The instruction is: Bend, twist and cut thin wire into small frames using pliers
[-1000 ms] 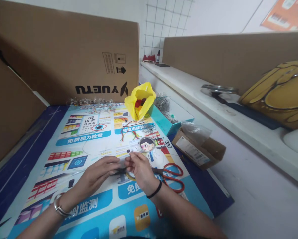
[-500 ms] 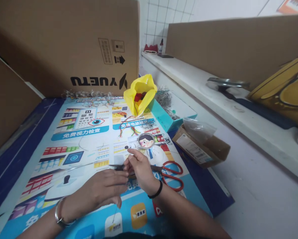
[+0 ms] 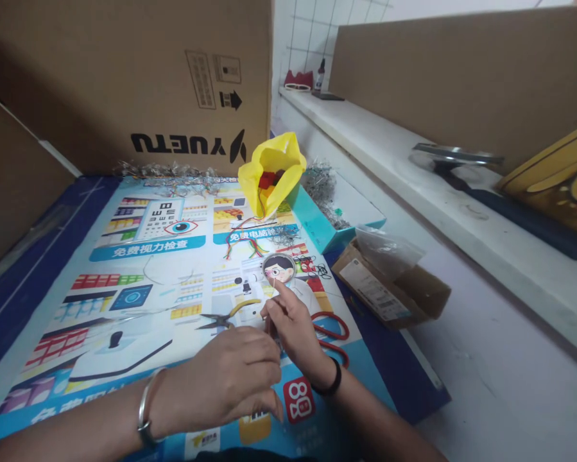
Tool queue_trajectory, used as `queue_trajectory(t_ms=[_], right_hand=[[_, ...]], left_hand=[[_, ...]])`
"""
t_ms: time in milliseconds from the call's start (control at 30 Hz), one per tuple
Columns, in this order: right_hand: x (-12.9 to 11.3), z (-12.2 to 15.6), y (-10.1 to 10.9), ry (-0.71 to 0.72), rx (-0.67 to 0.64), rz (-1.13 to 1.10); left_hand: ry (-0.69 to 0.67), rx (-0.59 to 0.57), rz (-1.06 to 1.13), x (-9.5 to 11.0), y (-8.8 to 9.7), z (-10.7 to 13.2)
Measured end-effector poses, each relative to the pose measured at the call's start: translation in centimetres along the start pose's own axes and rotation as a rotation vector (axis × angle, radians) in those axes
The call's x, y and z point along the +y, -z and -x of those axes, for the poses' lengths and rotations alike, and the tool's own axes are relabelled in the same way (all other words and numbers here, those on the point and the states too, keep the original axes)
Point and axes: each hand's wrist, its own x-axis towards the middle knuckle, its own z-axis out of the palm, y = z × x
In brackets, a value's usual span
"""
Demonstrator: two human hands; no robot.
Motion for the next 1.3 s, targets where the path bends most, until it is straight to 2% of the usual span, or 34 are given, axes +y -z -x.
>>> queue_trajectory(t_ms=[167, 367, 500, 567, 667, 767, 833, 900, 1033, 1100, 1200, 1300], right_hand=[[-0.2, -0.5, 2.5, -0.005, 0.001, 0.110], [-1.8, -2.0, 3.6, -0.214, 0.012, -0.143], [-1.8, -3.6, 3.5, -0.240, -0.017, -0.197], [-1.5, -4.6, 3.6, -0.240, 0.004, -0.195], [-0.9, -6.1, 4.2, -0.210, 0.045, -0.180], [-0.8, -7.3, 4.9, -0.160, 0.028, -0.156], [-0.8, -7.9, 5.2, -0.133, -0.007, -0.074], [-0.9, -8.4, 5.4, -0.057, -0.035, 0.109], [-1.1, -9.0, 5.7, 0.252, -0.063, 0.582], [-1.0, -9.1, 6.0, 0.346, -0.085, 0.721], [-0.9, -8.8, 6.3, 0.378, -0.107, 0.850], [-0.6, -8.5, 6.5, 0.360, -0.117, 0.989]], left_hand=[[0.123, -0.028, 0.247, 0.4, -1.3, -2.2], [0.292, 0.018, 0.310, -0.7, -3.4, -4.6], [0.380, 0.094, 0.310, -2.0, -4.4, -5.8], [0.350, 0.109, 0.305, -2.6, -4.6, -6.0], [0.217, 0.083, 0.271, -3.2, -4.7, -5.9], [0.103, 0.043, 0.216, -3.7, -4.5, -5.5], [0.059, 0.025, 0.180, -3.9, -4.5, -5.4], [0.040, 0.017, 0.161, -4.2, -4.5, -5.3], [0.037, 0.056, 0.179, -4.6, -4.7, -5.2], [0.072, 0.090, 0.200, -4.8, -4.9, -5.1], [0.202, 0.115, 0.225, -5.1, -4.9, -4.9], [0.289, 0.067, 0.256, -5.2, -4.8, -4.7]])
